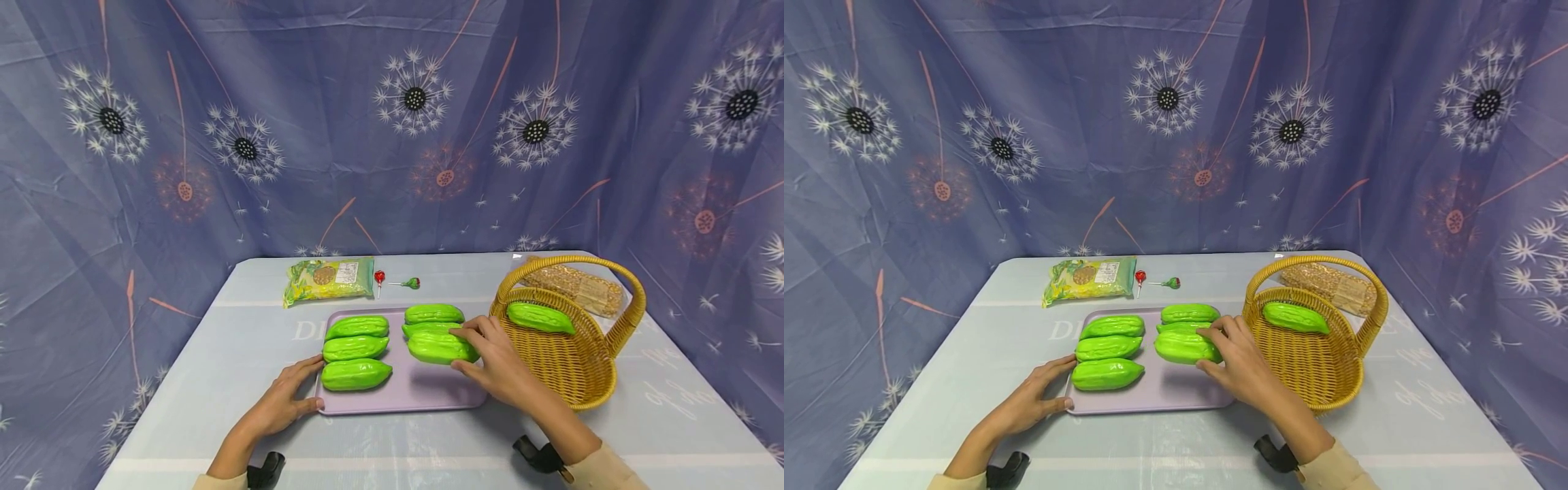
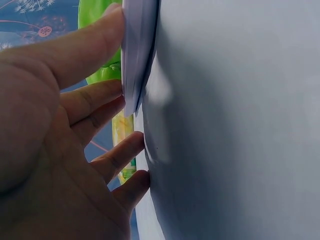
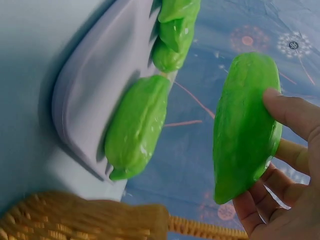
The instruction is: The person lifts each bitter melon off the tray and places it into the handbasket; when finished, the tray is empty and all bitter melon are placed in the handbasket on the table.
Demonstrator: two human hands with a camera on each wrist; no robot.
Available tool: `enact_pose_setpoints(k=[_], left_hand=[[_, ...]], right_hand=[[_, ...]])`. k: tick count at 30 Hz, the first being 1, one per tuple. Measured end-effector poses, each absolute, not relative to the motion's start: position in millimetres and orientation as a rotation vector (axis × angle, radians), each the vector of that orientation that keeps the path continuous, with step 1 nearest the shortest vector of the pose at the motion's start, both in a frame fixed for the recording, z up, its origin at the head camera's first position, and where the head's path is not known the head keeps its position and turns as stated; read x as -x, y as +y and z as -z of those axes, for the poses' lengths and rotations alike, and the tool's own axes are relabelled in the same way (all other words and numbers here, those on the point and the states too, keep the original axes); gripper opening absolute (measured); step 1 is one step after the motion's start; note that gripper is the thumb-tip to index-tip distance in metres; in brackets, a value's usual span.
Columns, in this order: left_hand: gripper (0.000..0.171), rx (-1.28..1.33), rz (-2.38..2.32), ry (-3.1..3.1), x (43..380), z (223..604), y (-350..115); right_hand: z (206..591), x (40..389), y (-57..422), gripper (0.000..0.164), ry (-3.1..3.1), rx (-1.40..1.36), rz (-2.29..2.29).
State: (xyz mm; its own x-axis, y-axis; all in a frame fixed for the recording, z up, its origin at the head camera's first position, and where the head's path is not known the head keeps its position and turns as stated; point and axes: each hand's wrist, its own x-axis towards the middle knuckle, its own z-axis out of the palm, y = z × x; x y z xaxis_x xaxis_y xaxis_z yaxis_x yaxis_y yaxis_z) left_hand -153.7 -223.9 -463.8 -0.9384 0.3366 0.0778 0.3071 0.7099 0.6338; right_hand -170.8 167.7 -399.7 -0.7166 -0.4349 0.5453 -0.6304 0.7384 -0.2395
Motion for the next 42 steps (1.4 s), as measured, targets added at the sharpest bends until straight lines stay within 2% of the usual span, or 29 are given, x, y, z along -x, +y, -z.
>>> enact_pose_setpoints(k=[24,42], left_hand=[[0.070,-0.530,-1.045,2.868,153,463,-225],[0.070,-0.531,-1.051,2.878,153,464,-224]], right_hand=[[374,158,247,0.055,-2.420,-0.713,-0.450],[381,169,290,0.048,-2.597,-0.541,-0.422]])
